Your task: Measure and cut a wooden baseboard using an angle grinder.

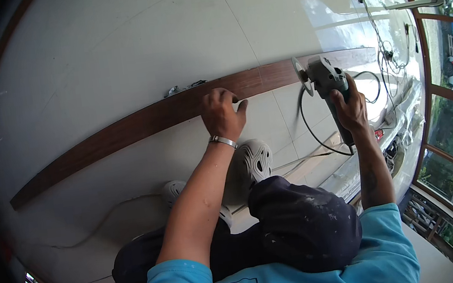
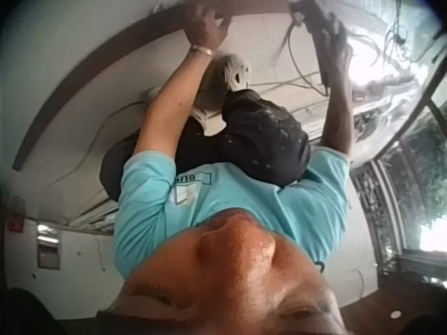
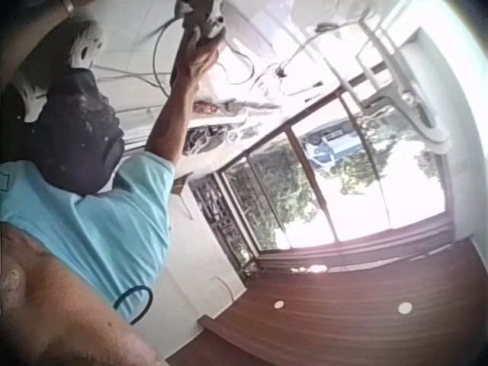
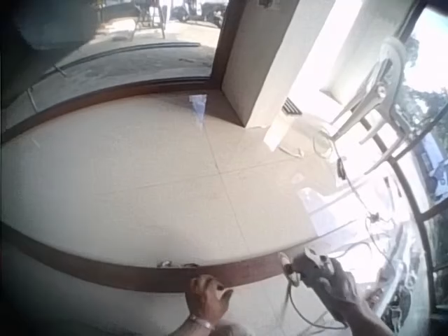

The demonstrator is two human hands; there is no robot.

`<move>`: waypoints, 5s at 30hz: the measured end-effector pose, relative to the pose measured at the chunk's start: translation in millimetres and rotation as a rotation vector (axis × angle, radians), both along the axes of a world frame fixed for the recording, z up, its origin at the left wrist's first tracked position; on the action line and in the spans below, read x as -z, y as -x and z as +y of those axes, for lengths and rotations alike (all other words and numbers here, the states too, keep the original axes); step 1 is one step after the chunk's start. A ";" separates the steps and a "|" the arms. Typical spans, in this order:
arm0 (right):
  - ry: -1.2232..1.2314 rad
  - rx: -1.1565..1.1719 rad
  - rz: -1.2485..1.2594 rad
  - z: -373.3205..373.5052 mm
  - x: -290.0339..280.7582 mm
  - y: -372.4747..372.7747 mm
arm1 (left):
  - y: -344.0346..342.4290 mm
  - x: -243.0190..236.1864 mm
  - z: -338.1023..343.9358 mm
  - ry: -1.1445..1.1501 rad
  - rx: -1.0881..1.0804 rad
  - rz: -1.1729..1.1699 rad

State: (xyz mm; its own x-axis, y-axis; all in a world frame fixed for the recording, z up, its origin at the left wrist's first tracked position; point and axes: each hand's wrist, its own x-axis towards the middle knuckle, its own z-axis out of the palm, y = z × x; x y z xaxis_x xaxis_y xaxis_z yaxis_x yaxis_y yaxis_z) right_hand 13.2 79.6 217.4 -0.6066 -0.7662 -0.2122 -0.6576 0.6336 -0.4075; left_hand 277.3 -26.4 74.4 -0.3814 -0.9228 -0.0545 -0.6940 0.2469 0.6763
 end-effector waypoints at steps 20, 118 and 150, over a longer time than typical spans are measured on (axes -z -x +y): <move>0.048 0.387 -0.638 36.9 89.4 -69.1 | -62.4 21.2 -33.2 0.084 0.254 -0.359; -0.143 0.253 -0.494 44.6 101.9 -70.2 | -52.0 0.0 -53.5 -0.171 0.333 -0.536; -0.150 0.183 -0.490 12.0 95.3 -55.5 | -54.6 3.9 -54.1 -0.192 0.406 -0.604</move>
